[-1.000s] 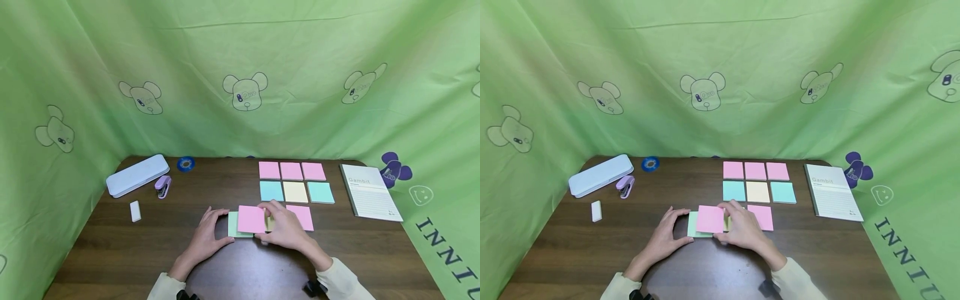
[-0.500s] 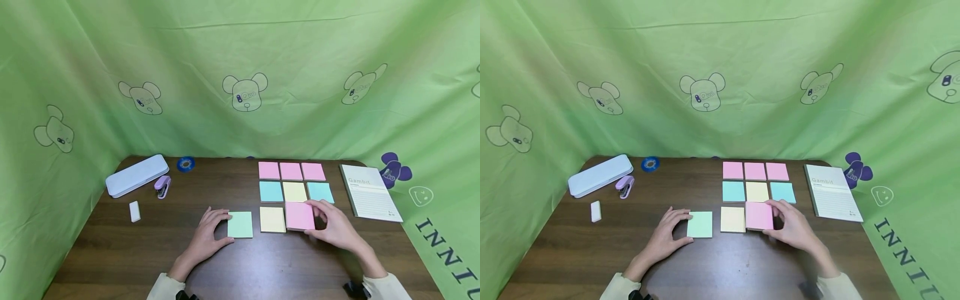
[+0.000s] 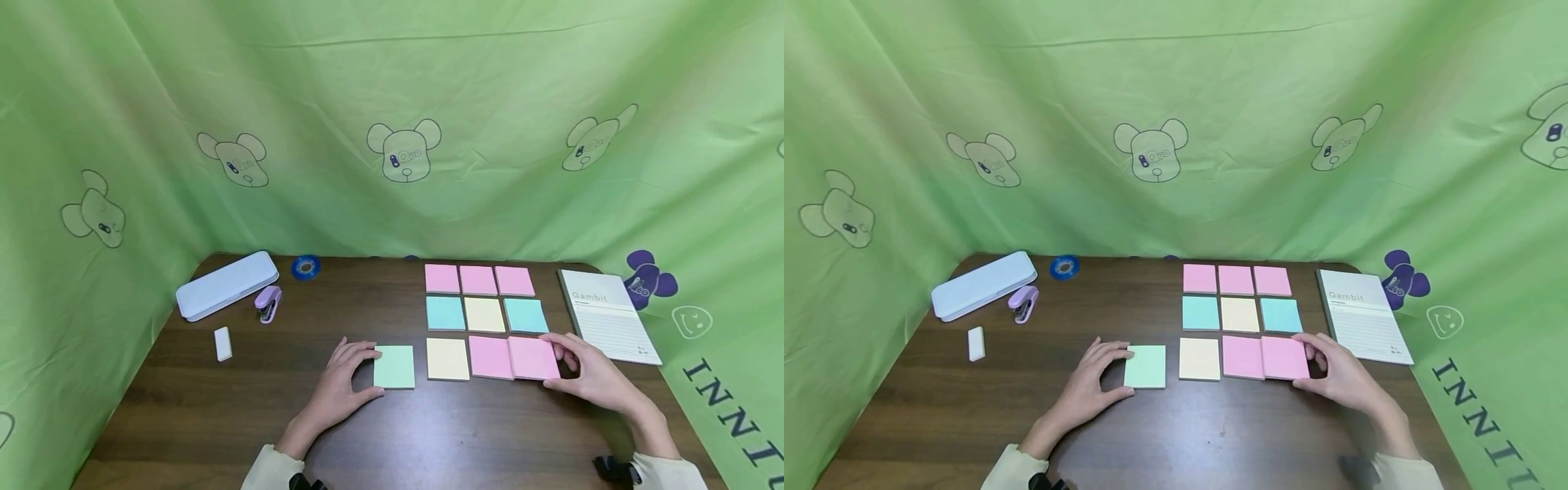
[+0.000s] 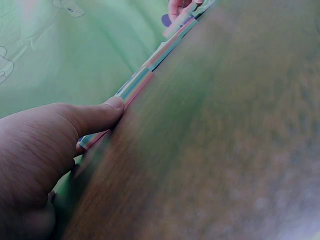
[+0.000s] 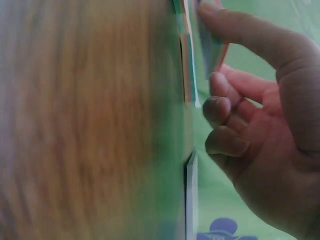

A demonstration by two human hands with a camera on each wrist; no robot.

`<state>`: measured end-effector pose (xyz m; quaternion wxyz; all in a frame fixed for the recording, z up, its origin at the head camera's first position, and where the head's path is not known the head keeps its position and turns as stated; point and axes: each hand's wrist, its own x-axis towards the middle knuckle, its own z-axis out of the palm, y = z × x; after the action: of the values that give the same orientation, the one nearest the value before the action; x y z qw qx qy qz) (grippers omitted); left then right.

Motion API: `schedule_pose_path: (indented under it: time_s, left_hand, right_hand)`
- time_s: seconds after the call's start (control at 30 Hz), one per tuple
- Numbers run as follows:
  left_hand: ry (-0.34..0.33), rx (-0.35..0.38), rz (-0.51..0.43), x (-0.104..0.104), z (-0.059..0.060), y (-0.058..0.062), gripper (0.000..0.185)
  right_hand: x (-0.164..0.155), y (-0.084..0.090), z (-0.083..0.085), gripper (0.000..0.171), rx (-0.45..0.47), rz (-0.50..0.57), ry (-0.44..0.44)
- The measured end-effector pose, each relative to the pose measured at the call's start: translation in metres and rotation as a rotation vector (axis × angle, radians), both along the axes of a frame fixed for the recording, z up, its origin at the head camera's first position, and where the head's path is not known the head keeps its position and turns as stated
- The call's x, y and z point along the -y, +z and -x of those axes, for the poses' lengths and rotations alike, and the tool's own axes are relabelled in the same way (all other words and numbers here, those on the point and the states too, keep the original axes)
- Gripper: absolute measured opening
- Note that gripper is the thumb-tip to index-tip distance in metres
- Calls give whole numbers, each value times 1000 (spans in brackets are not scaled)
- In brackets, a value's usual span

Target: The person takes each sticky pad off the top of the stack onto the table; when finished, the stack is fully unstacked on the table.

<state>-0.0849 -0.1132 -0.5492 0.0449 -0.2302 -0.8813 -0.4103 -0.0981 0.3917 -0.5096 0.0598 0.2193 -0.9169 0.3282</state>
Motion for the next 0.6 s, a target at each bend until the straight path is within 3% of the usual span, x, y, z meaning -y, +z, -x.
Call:
schedule_pose_path:
  time_s: [0.43, 0.6]
  left_hand:
    - [-1, 19, 3, 2, 1, 2, 60]
    - [-1, 11, 9, 2, 1, 1, 60]
  right_hand:
    - [-7, -8, 2, 77, 54, -103, -34]
    - [-5, -5, 1, 88, 42, -131, -46]
